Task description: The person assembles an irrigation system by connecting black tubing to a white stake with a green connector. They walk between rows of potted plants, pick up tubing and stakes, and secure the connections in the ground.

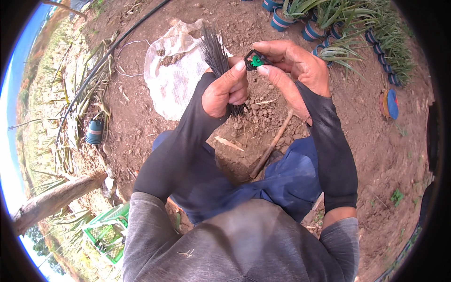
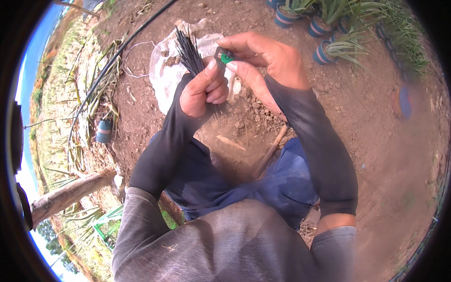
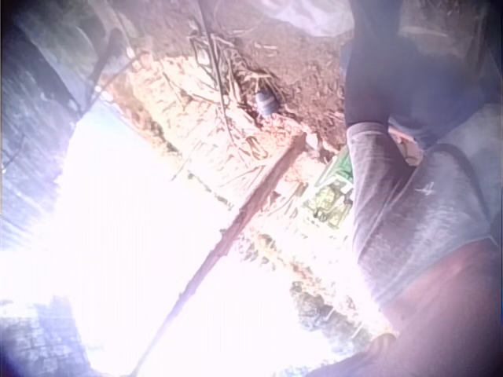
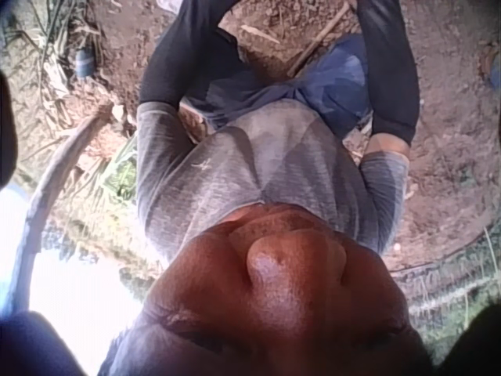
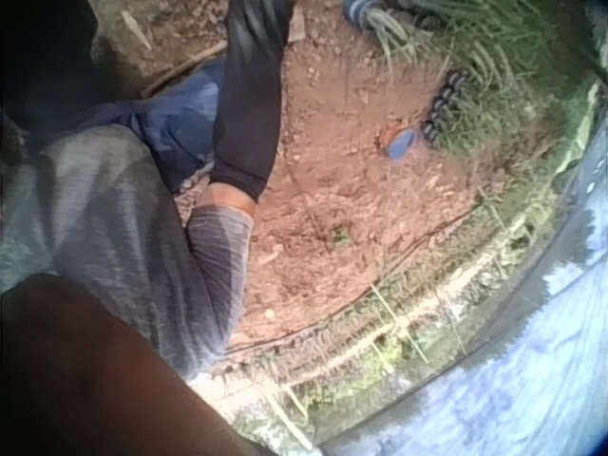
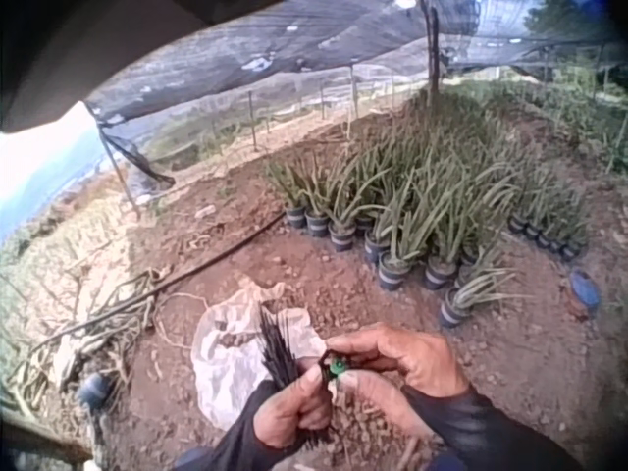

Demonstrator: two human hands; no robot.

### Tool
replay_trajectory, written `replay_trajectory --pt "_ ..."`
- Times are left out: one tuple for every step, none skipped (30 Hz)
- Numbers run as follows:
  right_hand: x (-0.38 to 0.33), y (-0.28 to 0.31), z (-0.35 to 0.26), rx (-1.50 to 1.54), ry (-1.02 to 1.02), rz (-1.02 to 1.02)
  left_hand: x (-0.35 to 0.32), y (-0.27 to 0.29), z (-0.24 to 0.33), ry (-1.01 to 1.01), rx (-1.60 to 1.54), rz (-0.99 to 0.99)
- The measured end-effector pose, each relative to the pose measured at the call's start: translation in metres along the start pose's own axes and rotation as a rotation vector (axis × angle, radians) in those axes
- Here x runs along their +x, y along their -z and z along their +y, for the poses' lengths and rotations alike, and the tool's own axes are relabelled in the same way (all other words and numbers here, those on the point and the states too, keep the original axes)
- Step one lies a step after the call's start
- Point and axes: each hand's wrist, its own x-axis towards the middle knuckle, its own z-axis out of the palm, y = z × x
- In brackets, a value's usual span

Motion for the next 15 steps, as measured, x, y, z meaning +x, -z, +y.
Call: replay_trajectory --pt "0.000 0.002 0.001 0.019 -0.014 -0.008 0.000 -0.001 0.000 0.012 0.008 0.017" --pt "0.000 0.004 0.002 0.039 -0.027 -0.017 0.000 -0.002 0.000 0.023 0.015 0.035" --pt "0.001 0.004 0.003 0.057 -0.041 -0.015 0.000 -0.002 0.000 0.019 0.032 0.038" --pt "0.001 0.005 0.003 0.076 -0.055 -0.013 0.000 -0.002 0.000 0.014 0.049 0.040" --pt "0.001 0.005 0.004 0.094 -0.068 -0.011 0.000 -0.001 0.000 0.009 0.065 0.043" --pt "0.001 0.005 0.005 0.099 -0.075 -0.012 0.000 -0.001 0.000 0.000 0.073 0.055" --pt "0.002 0.005 0.006 0.103 -0.081 -0.012 0.000 -0.001 -0.001 -0.010 0.081 0.068" --pt "0.002 0.005 0.006 0.108 -0.088 -0.013 0.000 -0.001 -0.002 -0.019 0.089 0.080" --pt "0.002 0.004 0.006 0.111 -0.106 -0.010 0.000 0.000 -0.002 -0.021 0.082 0.086" --pt "0.002 0.003 0.007 0.114 -0.124 -0.007 0.001 0.001 -0.003 -0.023 0.075 0.091" --pt "0.002 0.002 0.008 0.116 -0.143 -0.003 0.001 0.002 -0.003 -0.025 0.068 0.096" --pt "0.003 0.001 0.009 0.130 -0.145 -0.005 0.001 0.002 -0.003 -0.019 0.068 0.111" --pt "0.004 0.001 0.010 0.144 -0.148 -0.008 0.001 0.001 -0.002 -0.013 0.069 0.125" --pt "0.005 0.001 0.011 0.157 -0.151 -0.010 0.000 0.000 -0.001 -0.007 0.069 0.139" --pt "0.006 0.001 0.012 0.183 -0.172 -0.009 0.001 0.000 -0.002 -0.005 0.070 0.137"
